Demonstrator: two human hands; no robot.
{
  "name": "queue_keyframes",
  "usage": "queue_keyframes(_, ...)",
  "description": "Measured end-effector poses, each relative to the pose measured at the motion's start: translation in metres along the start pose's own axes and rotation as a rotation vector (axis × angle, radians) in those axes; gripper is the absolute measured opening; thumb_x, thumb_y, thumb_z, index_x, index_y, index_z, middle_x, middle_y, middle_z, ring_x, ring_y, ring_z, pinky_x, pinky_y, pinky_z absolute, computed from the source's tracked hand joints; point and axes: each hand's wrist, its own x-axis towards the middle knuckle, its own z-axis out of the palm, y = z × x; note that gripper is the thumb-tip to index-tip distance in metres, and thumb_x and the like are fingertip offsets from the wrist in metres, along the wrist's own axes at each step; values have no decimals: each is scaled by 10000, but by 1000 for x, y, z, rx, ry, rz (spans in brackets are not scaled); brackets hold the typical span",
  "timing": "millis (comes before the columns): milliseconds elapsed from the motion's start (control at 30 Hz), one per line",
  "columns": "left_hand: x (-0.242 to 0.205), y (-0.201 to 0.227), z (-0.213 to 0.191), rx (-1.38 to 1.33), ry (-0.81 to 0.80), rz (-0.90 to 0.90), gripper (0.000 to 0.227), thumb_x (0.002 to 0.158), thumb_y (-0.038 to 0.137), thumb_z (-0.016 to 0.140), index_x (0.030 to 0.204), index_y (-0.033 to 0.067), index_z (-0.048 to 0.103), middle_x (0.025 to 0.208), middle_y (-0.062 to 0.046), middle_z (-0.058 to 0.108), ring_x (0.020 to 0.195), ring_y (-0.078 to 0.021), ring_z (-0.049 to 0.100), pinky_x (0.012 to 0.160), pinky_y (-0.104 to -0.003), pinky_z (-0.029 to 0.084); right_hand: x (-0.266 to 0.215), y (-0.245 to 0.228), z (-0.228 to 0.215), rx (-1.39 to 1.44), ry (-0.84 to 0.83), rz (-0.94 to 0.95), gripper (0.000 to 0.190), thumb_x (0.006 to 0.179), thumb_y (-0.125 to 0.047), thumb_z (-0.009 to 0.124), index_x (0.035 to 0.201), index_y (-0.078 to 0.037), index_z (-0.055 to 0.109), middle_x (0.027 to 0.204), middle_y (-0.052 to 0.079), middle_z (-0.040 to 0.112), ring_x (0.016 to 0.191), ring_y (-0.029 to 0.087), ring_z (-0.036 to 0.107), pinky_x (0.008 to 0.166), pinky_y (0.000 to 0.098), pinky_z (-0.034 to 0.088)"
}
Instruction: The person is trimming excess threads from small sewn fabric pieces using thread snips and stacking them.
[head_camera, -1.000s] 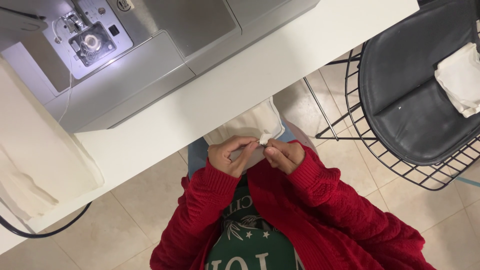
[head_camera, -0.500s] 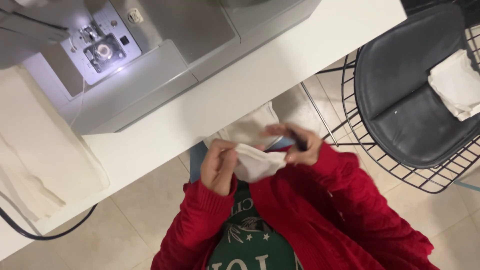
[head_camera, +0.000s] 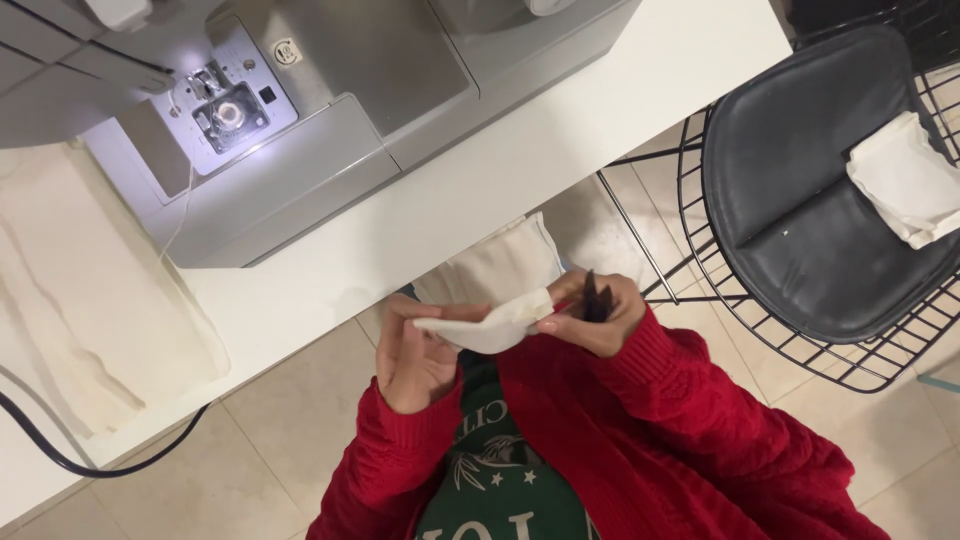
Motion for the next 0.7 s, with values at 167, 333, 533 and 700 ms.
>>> queue_keyframes(167,24,42,15,569,-344,-191,543,950,401,597,1158,-94,682,984,-237,792,929,-311,779,810,-442,615,-2,-42,12,-543,66,-8,107,771,-108,869,841,-50,812,550,40,647,432,94,511,458,205,484)
queue_keyframes(333,33,32,39,717,-301,15,241,802,127,828,1004,8,769,772,-78,790,710,-135,746,663,-288,622,5,-52,27,-655,15,32,142,763,-182,875,865,-95,827,592,69,722,478,175,645,535,284,570)
queue_keyframes(533,22,19,33,502,-215,-61,48,861,-17,739,847,-59,724,572,-70,654,577,-59,573,501,-211,531,-1,-26,20,-545,41,-60,207,769,-112,867,929,-21,773,636,70,707,479,153,610,514,284,548)
queue_keyframes(700,18,13,31,337,-183,-98,110,894,5,718,813,-61,683,828,-238,749,750,-177,698,578,-270,549,11,-34,29,-482,-136,-355,405,724,-9,891,1071,29,686,731,120,685,470,138,607,433,238,506)
